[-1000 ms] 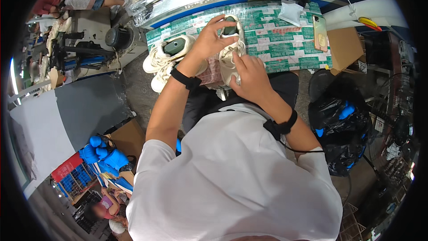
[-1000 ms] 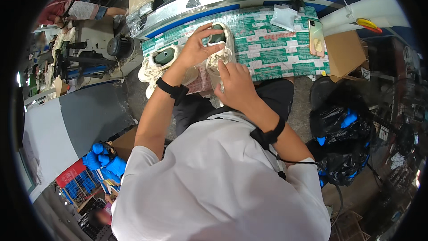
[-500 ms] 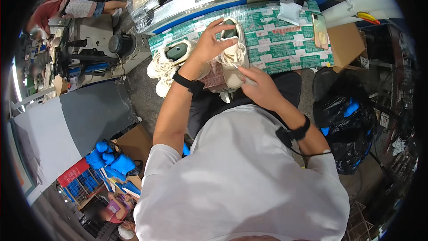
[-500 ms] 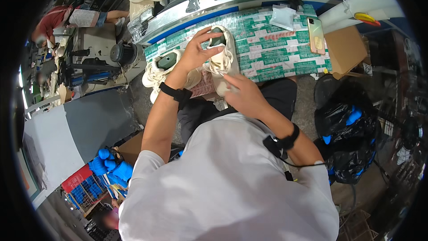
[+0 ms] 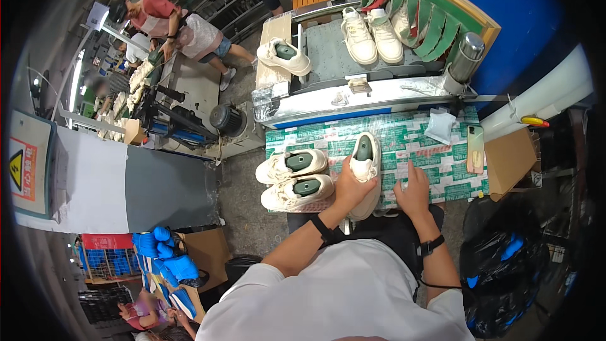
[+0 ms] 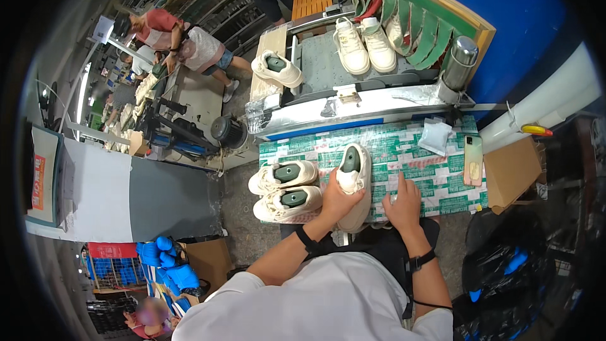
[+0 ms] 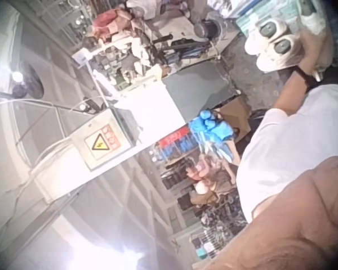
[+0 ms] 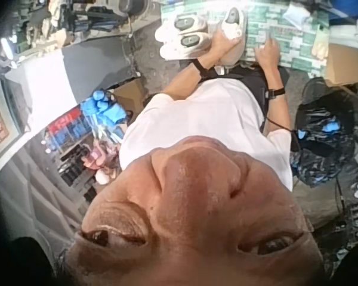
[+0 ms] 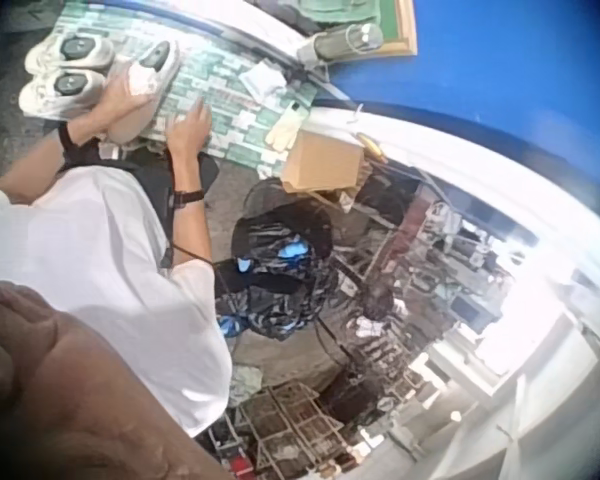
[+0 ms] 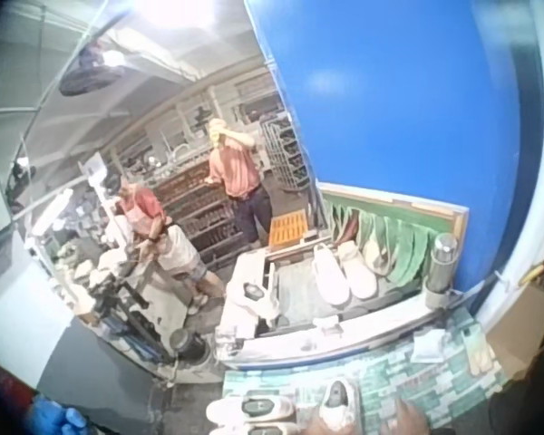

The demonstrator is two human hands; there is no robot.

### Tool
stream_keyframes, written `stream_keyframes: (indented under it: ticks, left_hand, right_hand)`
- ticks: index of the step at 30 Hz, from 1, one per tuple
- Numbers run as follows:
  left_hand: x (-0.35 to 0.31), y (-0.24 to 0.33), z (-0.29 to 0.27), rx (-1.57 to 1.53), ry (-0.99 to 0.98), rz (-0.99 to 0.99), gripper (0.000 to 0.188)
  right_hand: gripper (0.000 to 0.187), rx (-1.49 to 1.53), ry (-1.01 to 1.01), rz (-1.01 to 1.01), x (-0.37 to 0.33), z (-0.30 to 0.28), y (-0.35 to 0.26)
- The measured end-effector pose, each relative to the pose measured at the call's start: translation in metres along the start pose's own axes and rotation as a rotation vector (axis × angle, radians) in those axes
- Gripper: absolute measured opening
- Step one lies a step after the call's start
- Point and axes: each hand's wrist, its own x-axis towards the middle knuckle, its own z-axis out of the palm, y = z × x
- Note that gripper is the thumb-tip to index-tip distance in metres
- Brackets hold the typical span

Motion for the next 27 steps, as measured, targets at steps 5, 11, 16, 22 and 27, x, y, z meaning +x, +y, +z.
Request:
stream_keyframes:
  ticks: [5, 11, 16, 22, 27]
  left_hand:
    - [0.022, 0.019, -0.041, -0.455, -0.15, -0.314, 0.064]
    - [0.082, 0.065, -0.132, -0.591, -0.168, -0.164, 0.053]
    - [0.2, 0.093, -0.225, -0.049, -0.386, 0.086, 0.081]
    - [0.34, 0.035, -0.321, 0.452, -0.646, 0.329, 0.093]
    - [0.399, 0.017, -0.347, 0.148, -0.462, 0.039, 0.088]
  right_hand:
    - [0.079, -0.118, 0.027, -0.051, 0.007, 0.022, 0.018]
    - [0.078, -0.177, 0.127, -0.163, 0.006, 0.03, 0.023]
    - [0.077, -0.199, 0.107, -0.137, 0.009, 0.028, 0.024]
    - [0.076, -0.197, 0.095, -0.138, 0.017, 0.028, 0.019]
    - [0.077, -0.19, 0.094, -0.137, 0.014, 0.025, 0.02]
